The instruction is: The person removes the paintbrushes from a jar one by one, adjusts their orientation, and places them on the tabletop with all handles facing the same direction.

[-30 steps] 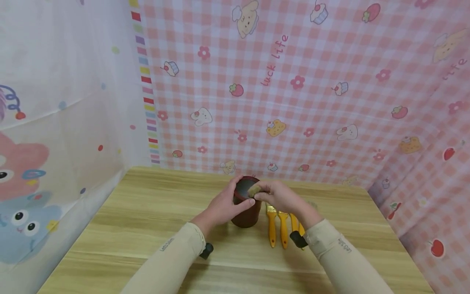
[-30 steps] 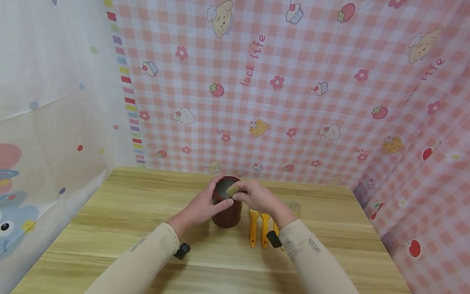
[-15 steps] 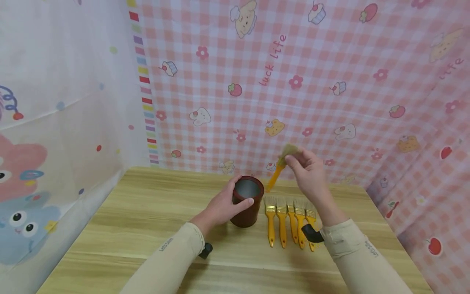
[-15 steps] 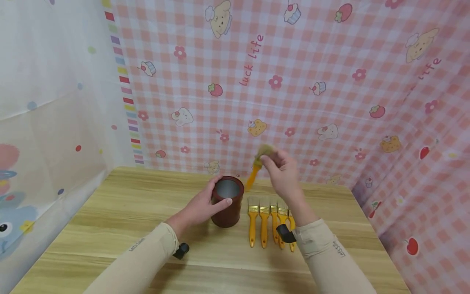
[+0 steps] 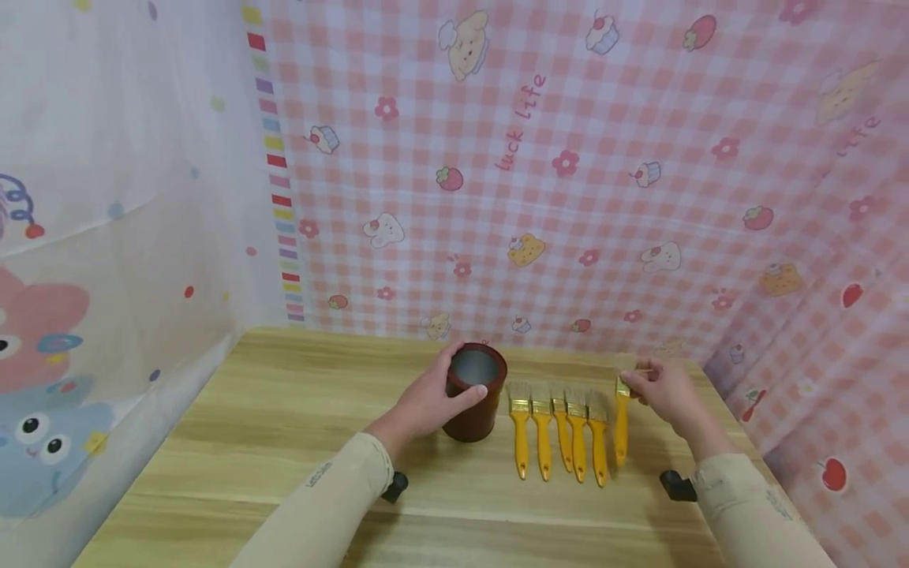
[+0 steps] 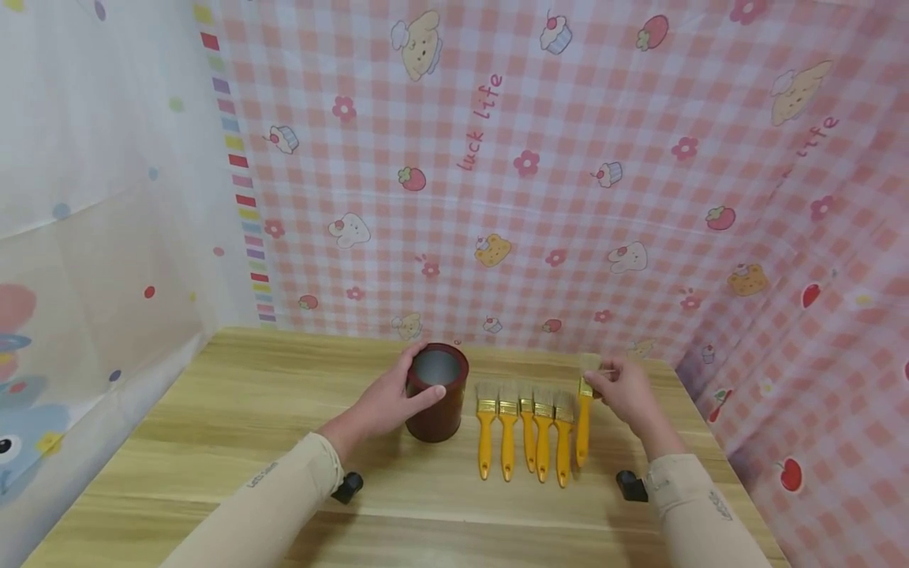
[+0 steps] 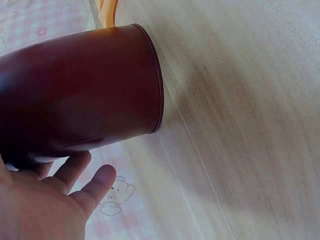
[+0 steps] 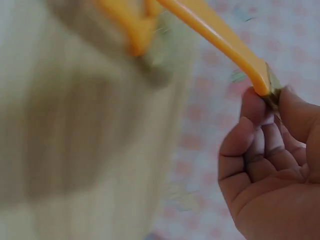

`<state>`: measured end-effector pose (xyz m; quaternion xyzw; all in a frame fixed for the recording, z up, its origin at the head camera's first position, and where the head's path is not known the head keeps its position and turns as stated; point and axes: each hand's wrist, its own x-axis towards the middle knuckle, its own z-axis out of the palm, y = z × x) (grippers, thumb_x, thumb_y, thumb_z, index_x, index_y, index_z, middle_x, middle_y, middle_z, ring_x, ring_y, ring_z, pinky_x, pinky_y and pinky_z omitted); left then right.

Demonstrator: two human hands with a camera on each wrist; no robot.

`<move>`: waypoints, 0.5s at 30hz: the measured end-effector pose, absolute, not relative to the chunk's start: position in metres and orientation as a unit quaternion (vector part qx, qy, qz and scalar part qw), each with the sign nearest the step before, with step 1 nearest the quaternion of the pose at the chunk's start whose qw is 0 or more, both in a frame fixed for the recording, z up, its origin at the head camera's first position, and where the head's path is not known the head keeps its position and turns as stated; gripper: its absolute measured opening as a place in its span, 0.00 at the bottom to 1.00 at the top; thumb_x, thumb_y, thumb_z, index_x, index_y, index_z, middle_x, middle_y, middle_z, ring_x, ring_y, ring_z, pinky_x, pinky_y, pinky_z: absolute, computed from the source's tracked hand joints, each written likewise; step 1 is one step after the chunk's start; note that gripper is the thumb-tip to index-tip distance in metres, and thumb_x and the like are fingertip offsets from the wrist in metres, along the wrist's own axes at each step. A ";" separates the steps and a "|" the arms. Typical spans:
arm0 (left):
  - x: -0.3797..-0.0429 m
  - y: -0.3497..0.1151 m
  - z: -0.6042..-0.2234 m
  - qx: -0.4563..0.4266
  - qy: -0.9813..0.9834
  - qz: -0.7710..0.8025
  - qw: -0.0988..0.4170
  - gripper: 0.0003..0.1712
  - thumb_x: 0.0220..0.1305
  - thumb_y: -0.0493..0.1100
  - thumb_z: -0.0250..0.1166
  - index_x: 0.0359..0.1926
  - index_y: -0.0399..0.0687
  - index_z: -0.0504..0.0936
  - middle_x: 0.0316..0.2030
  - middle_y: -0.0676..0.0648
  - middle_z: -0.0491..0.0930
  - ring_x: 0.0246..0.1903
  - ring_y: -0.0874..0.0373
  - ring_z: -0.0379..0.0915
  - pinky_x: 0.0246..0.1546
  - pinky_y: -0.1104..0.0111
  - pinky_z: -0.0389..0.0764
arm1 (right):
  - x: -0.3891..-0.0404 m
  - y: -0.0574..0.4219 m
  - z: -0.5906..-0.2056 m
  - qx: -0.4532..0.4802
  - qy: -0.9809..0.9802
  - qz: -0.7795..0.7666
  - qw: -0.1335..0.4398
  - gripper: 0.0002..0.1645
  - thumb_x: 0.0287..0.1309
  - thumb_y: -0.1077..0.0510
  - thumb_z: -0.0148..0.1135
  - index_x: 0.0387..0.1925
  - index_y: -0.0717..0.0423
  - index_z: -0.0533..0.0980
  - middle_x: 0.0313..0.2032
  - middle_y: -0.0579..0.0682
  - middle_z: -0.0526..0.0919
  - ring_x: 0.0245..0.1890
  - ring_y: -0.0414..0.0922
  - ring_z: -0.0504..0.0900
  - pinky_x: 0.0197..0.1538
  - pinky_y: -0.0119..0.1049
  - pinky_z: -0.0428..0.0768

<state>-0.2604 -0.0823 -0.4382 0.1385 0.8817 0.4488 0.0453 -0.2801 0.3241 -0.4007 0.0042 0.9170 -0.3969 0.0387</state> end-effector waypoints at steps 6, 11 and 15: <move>-0.262 -0.083 -0.443 0.139 0.883 0.447 0.042 0.56 0.69 0.76 0.63 0.87 0.73 0.44 0.82 0.47 0.62 0.77 0.43 0.67 0.72 0.42 0.73 | -0.286 0.342 -0.443 0.023 0.914 -0.397 0.072 0.19 0.80 0.53 0.59 0.48 0.69 0.77 0.28 0.49 0.83 0.31 0.45 0.78 0.38 0.39 0.80; -0.263 -0.083 -0.444 0.140 0.884 0.445 0.040 0.56 0.69 0.77 0.62 0.87 0.74 0.43 0.82 0.47 0.62 0.77 0.43 0.68 0.72 0.42 0.73 | -0.286 0.345 -0.464 0.027 0.920 -0.385 0.069 0.15 0.78 0.53 0.61 0.41 0.64 0.78 0.24 0.46 0.79 0.30 0.43 0.76 0.36 0.37 0.75; -0.262 -0.083 -0.443 0.141 0.884 0.444 0.042 0.57 0.68 0.78 0.62 0.86 0.76 0.42 0.82 0.48 0.62 0.77 0.42 0.68 0.72 0.42 0.74 | -0.286 0.345 -0.474 0.030 0.927 -0.369 0.064 0.23 0.77 0.52 0.62 0.54 0.73 0.78 0.36 0.60 0.88 0.38 0.47 0.85 0.43 0.42 0.83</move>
